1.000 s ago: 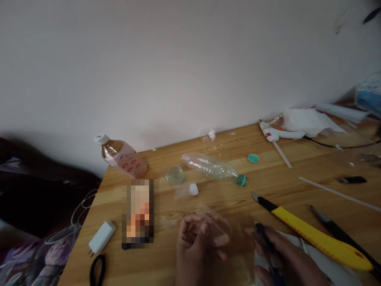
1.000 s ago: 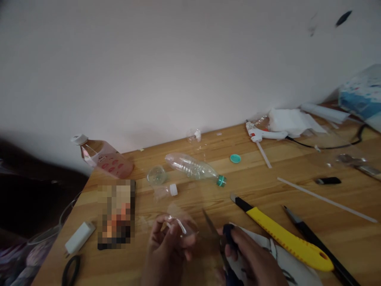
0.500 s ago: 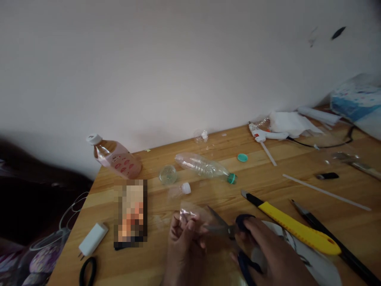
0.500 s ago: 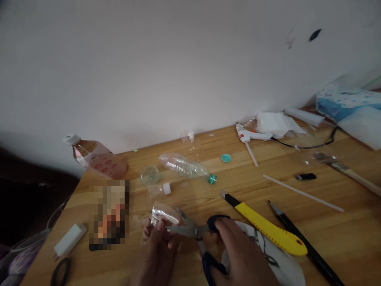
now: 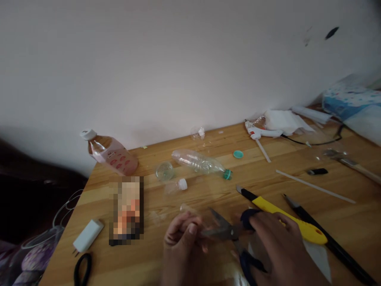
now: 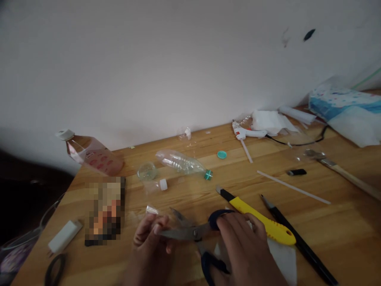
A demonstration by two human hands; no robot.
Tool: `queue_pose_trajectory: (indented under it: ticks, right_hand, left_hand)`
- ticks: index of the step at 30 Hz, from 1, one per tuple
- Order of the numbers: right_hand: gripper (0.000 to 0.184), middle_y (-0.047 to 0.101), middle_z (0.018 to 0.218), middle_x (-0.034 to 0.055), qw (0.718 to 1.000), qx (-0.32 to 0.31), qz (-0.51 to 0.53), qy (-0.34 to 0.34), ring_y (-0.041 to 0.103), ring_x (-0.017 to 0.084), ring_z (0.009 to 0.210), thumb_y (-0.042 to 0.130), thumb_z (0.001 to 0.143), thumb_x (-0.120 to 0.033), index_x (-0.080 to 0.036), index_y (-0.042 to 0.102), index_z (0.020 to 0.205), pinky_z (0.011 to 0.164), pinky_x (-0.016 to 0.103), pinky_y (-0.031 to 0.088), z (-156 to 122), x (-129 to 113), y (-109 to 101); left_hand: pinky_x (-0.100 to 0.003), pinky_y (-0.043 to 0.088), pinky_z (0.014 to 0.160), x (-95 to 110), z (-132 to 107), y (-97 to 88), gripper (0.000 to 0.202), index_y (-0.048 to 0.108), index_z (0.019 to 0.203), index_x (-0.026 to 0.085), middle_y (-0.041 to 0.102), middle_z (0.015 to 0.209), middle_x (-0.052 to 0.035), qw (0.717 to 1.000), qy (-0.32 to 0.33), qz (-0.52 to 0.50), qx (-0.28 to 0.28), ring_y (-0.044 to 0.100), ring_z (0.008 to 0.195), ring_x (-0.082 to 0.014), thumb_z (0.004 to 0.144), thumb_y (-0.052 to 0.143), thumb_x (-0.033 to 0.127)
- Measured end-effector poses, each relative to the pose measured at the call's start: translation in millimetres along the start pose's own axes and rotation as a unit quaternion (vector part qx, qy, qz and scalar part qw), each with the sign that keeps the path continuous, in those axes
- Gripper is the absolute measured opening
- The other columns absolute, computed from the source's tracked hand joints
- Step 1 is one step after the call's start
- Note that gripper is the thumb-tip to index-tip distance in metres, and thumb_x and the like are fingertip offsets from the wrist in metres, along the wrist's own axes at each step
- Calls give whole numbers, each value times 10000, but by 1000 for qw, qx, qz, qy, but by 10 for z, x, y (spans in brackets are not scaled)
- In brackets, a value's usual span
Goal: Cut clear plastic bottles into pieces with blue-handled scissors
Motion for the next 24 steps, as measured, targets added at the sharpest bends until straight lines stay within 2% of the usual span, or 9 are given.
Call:
queue_pose_trajectory:
  ticks: [2, 4, 7, 11, 15, 17, 22, 24]
  right_hand:
    - [442, 711, 1000, 152, 1000, -1, -25, -2, 695, 384, 918, 646, 755, -329, -165, 523, 1147, 792, 574, 507, -19, 4, -28]
    - [446, 713, 1030, 177, 999, -7, -33, -3, 696, 391, 946, 636, 766, -332, -150, 527, 1158, 779, 551, 545, -40, -12, -38]
    - [452, 718, 1063, 179, 1000, -19, -12, 7, 709, 361, 971, 624, 780, -315, -143, 525, 1186, 767, 482, 604, -61, -56, -29]
    - [363, 728, 1070, 145, 995, -50, 57, 66, 729, 301, 949, 604, 823, -322, -189, 543, 1155, 728, 398, 637, -67, -90, 28]
    - [274, 758, 934, 87, 985, -65, 111, 115, 742, 256, 738, 605, 831, -347, -230, 583, 1078, 581, 345, 615, -66, -116, 89]
    - [243, 757, 854, 56, 978, -72, 137, 138, 730, 236, 670, 613, 823, -342, -243, 598, 1044, 556, 327, 600, -61, -121, 106]
    - [236, 771, 977, 97, 975, -66, 167, 131, 752, 269, 810, 609, 833, -324, -234, 628, 1050, 628, 334, 620, -50, -107, 115]
    - [303, 768, 1028, 104, 976, -64, 172, 121, 752, 276, 858, 630, 825, -315, -222, 621, 1112, 693, 351, 631, -62, -92, 123]
  left_hand:
    - [-153, 503, 442, 22, -16, 33, 220, 809, 857, 322, 816, 887, -17, 1000, 5, -2, 3, 721, 565, -139, 680, 875, 209]
    - [-163, 519, 479, 44, -29, 73, 215, 803, 868, 323, 792, 1089, -29, 1000, 6, -5, 9, 741, 640, -148, 697, 864, 208]
    - [-178, 528, 506, 58, -34, 109, 204, 793, 890, 314, 722, 1266, -49, 1000, 3, -6, 20, 742, 689, -148, 724, 845, 208]
    - [-178, 507, 493, 49, -9, 100, 216, 784, 890, 284, 784, 1051, -36, 999, 13, 4, 40, 729, 678, -153, 706, 857, 195]
    - [-186, 505, 513, 40, 0, 86, 248, 765, 926, 269, 785, 905, -17, 996, 7, 22, 83, 693, 648, -124, 708, 856, 193]
    - [-181, 494, 508, 39, -10, 97, 292, 754, 951, 270, 783, 874, -18, 996, 5, 15, 93, 687, 648, -120, 692, 866, 193]
    - [-161, 488, 521, 16, -47, 129, 479, 703, 1099, 296, 768, 799, 1, 995, -9, -34, 96, 701, 648, -117, 674, 882, 167]
    - [-145, 482, 511, -25, -54, 110, 445, 711, 1057, 274, 765, 786, 2, 992, -35, -54, 108, 706, 646, -113, 663, 893, 179]
Point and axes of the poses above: each hand's wrist, its own z-axis towards the middle knuckle, its own y-axis out of the palm, x = y × z, the point moved 3 cm from there along z, towards the middle knuckle
